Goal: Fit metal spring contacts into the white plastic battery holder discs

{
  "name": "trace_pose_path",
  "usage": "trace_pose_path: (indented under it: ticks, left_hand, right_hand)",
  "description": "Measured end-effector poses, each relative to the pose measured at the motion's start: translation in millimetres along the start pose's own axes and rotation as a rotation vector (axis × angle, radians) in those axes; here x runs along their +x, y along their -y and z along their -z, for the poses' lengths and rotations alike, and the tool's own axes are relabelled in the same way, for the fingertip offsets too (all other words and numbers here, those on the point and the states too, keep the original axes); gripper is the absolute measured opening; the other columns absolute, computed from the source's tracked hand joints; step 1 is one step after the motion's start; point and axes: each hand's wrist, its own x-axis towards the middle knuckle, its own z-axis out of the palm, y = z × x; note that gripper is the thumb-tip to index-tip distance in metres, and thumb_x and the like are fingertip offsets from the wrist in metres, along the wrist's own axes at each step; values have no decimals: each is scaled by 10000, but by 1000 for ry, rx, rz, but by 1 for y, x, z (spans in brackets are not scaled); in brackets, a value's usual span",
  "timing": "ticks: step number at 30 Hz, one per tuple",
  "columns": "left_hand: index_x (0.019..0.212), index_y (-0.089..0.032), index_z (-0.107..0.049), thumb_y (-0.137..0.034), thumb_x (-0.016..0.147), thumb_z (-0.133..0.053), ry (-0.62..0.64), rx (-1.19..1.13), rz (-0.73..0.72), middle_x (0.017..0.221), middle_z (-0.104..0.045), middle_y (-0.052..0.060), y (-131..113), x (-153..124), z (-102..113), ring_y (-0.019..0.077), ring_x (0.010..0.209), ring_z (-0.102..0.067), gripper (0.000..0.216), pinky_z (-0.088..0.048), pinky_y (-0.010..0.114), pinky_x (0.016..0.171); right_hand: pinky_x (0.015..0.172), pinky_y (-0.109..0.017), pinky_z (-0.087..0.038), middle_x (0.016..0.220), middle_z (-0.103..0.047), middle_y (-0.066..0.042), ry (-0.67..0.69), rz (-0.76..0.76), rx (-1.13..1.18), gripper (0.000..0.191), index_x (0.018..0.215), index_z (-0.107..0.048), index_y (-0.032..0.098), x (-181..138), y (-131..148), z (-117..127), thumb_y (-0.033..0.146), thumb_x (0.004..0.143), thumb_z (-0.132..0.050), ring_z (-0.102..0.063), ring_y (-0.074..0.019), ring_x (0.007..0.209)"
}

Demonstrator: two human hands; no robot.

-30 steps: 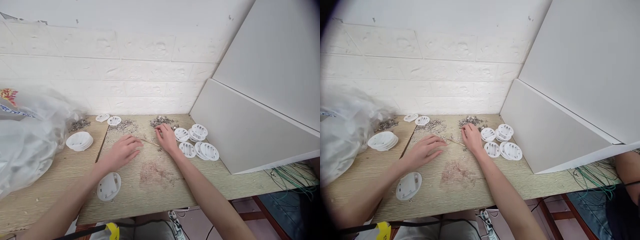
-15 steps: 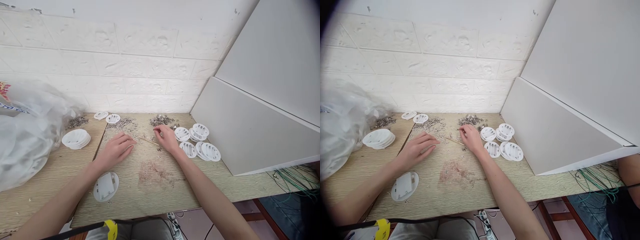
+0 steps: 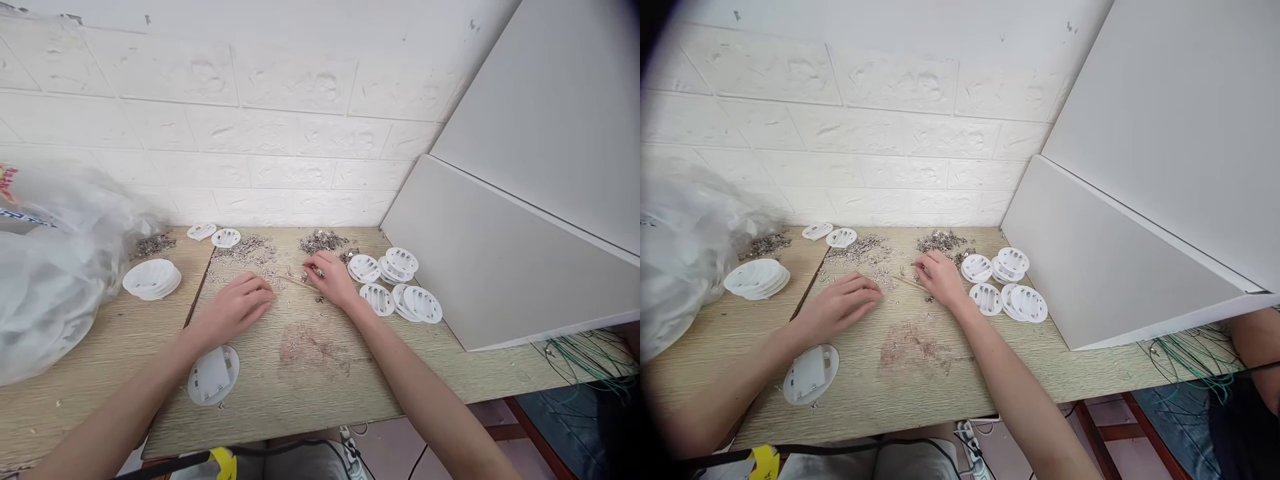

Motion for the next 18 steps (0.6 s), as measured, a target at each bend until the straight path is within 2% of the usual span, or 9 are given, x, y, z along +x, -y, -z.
trace_pose_path:
  ticks: [4,8,13,18]
  left_hand:
    - [1041,-180,-656,-205,997,-461,10,15,-23,1056,-674,71,0,-1,-3,205,1011,-569,202,-494,363,856]
    - [1042,-163,-644,-165,987,-469,-56,24,-70,1038,-677,75,-6,1,3,199,972,-562,184,-497,352,817]
    - [1030,-149,-634,-131,971,-495,-190,16,-92,995,-691,68,-14,3,13,186,938,-558,153,-500,337,809]
    - [993,-151,-644,-148,970,-507,-186,27,-110,961,-692,57,-23,2,14,186,916,-563,139,-504,335,781]
  right_hand:
    - [787,-319,-467,932,-674,-76,106,-31,-42,111,928,-676,172,-1,1,1,195,946,-569,-593,-209,923]
    - [811,-324,-473,954,-657,-81,176,-35,-68,132,927,-693,170,-2,3,1,188,947,-563,-590,-213,949]
    - [851,-344,-482,983,-657,-86,187,-19,-86,115,968,-693,175,-4,5,2,190,937,-583,-595,-218,970]
    - [863,-367,-510,1024,-669,-91,160,-25,-72,121,1002,-688,173,-7,4,0,193,929,-595,-610,-224,985]
